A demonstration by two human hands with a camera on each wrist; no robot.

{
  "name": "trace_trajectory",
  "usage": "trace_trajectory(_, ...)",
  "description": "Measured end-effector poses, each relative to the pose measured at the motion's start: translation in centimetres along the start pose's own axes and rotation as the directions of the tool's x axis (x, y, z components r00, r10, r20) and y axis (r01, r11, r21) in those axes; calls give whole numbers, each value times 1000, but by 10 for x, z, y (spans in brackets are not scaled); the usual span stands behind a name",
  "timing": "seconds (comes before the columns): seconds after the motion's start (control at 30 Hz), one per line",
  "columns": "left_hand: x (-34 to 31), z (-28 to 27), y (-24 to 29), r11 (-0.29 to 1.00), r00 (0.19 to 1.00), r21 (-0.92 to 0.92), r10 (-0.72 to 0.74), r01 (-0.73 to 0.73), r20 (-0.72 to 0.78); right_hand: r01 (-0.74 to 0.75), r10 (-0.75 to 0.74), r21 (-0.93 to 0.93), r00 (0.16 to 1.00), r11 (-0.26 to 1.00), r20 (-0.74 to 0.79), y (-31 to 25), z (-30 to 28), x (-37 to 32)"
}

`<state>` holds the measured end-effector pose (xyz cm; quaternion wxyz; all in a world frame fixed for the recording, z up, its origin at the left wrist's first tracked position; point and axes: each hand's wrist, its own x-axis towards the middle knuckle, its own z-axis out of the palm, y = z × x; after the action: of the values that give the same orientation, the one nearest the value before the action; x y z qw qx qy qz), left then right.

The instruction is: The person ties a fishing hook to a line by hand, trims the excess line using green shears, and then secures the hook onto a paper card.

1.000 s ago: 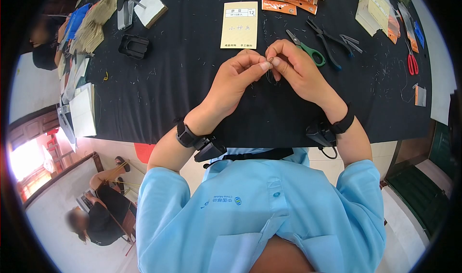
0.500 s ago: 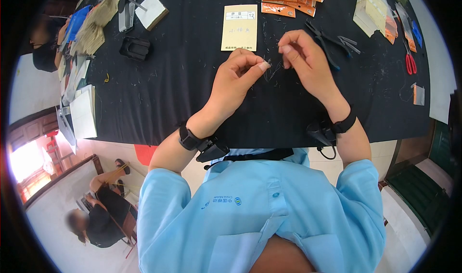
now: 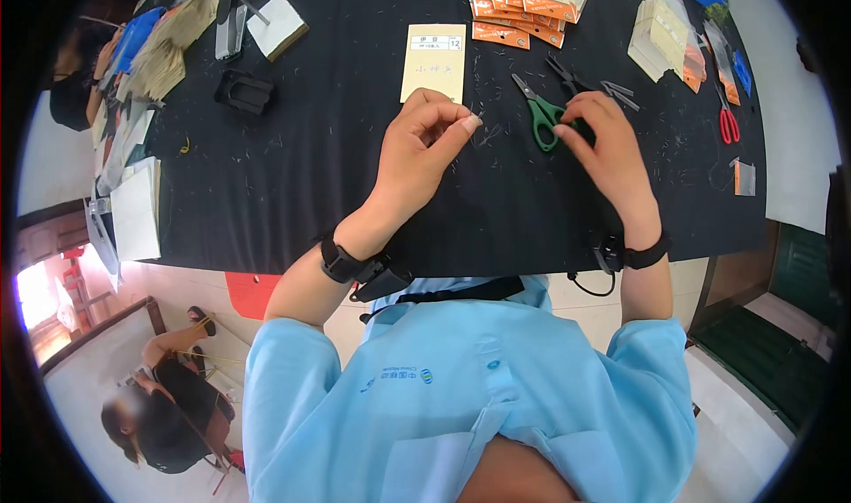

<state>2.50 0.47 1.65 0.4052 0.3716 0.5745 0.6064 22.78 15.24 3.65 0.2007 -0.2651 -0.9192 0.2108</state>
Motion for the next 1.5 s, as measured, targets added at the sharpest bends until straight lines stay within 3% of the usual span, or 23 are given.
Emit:
trace_trajectory(0.27, 2, -4, -6, 982, 986, 125, 149, -139, -71, -61, 69, -144, 996, 988, 53, -16, 14, 2)
trace_trajectory(0.33, 1, -5, -2, 996, 999, 88, 28, -24, -37, -76, 93, -173, 991, 982, 96, -18, 12, 4)
trace_trajectory(0.53, 3, -5, -2, 992, 997, -120, -54, 47, -56, -138, 178, -265, 975, 954, 134, -19, 17, 12)
trace_trajectory(0.63, 4, -6, -2, 981, 993, -174, -101, 89, -62, -41, 77, -333, 993, 942, 95, -18, 17, 10)
trace_trajectory(0.77, 4, -7, -2, 983, 995, -166, -87, 78, -45, -60, 75, -315, 996, 947, 37, -18, 19, 7)
trace_trajectory(0.93, 5, -6, -2, 979, 995, -185, -93, 84, -45, -86, 156, -363, 973, 928, 168, -13, 17, 12)
trace_trajectory(1.07, 6, -6, -4, 977, 992, -183, -116, 105, -49, -128, 200, -361, 964, 924, 172, -13, 15, 20)
trace_trajectory(1.17, 7, -5, -5, 988, 994, -128, -97, 89, -57, -204, 228, -241, 970, 949, 78, -7, 17, 24)
trace_trajectory(1.2, 7, -5, -5, 988, 995, -130, -93, 86, -43, -248, 240, 52, 962, 967, 132, -5, 16, 24)
trace_trajectory(1.23, 8, -5, -5, 988, 996, -132, -89, 85, -27, -290, 238, 339, 953, 895, 187, -3, 17, 25)
trace_trajectory(1.33, 7, -6, -5, 994, 998, -88, -67, 67, 0, -192, 127, 481, 978, 855, 165, -4, 16, 21)
trace_trajectory(1.5, 6, -5, -1, 994, 996, -69, -84, 86, 31, -264, 100, 598, 951, 757, 294, -6, 15, 18)
